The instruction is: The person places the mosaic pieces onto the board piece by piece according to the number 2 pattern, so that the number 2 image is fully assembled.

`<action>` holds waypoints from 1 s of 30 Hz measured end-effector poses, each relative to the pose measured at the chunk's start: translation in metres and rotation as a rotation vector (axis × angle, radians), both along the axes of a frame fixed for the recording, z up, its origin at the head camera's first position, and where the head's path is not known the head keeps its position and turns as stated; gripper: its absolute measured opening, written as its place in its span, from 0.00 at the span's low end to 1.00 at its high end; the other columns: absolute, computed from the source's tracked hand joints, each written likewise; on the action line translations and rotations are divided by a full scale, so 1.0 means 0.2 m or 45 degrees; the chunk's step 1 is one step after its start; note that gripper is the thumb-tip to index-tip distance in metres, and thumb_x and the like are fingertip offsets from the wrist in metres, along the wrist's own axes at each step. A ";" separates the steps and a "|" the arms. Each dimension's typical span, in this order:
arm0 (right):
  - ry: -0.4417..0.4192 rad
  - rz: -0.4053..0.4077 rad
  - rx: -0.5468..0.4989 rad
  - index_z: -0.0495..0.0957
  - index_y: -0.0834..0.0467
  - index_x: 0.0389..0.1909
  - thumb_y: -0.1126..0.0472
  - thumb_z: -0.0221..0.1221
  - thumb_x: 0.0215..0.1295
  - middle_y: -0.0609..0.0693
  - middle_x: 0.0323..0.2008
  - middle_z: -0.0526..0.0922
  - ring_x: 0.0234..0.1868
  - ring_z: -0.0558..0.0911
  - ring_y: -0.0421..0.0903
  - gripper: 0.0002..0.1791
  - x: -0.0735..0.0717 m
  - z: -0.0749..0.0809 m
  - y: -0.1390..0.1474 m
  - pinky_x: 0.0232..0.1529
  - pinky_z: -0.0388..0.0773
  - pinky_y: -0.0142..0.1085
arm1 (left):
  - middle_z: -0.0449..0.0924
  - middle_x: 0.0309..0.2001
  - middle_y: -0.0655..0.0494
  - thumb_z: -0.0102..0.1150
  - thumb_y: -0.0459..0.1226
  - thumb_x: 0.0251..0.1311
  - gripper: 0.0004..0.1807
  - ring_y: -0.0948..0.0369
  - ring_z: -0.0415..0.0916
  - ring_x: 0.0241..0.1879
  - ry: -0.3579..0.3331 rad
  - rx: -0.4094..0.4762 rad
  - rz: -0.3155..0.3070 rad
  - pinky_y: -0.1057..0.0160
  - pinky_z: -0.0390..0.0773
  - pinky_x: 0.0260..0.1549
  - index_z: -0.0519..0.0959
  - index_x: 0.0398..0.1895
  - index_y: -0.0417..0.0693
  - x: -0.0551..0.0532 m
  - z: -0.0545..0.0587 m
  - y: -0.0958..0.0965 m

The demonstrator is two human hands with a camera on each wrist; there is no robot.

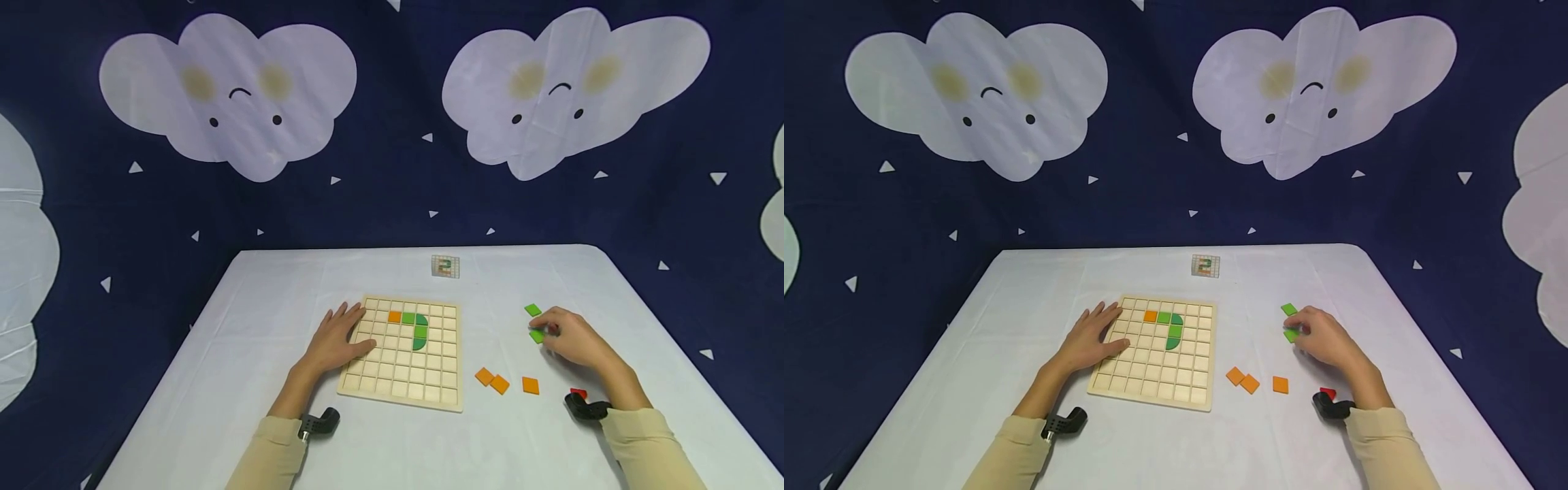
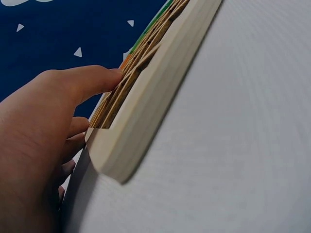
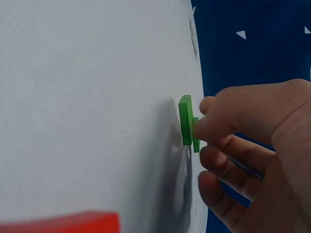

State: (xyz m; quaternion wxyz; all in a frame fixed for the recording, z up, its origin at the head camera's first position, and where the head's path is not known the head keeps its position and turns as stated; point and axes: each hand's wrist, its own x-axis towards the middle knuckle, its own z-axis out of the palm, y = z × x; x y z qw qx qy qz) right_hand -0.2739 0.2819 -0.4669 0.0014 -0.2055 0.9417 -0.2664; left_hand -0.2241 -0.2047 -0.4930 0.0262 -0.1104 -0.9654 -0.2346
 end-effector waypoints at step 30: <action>-0.122 0.050 -0.068 0.84 0.59 0.45 0.65 0.66 0.50 0.46 0.25 0.74 0.26 0.71 0.45 0.17 -0.02 -0.02 -0.12 0.22 0.67 0.32 | 0.54 0.73 0.57 0.54 0.65 0.55 0.46 0.56 0.41 0.74 -0.016 -0.011 0.001 0.54 0.35 0.71 0.60 0.73 0.51 -0.01 0.00 0.00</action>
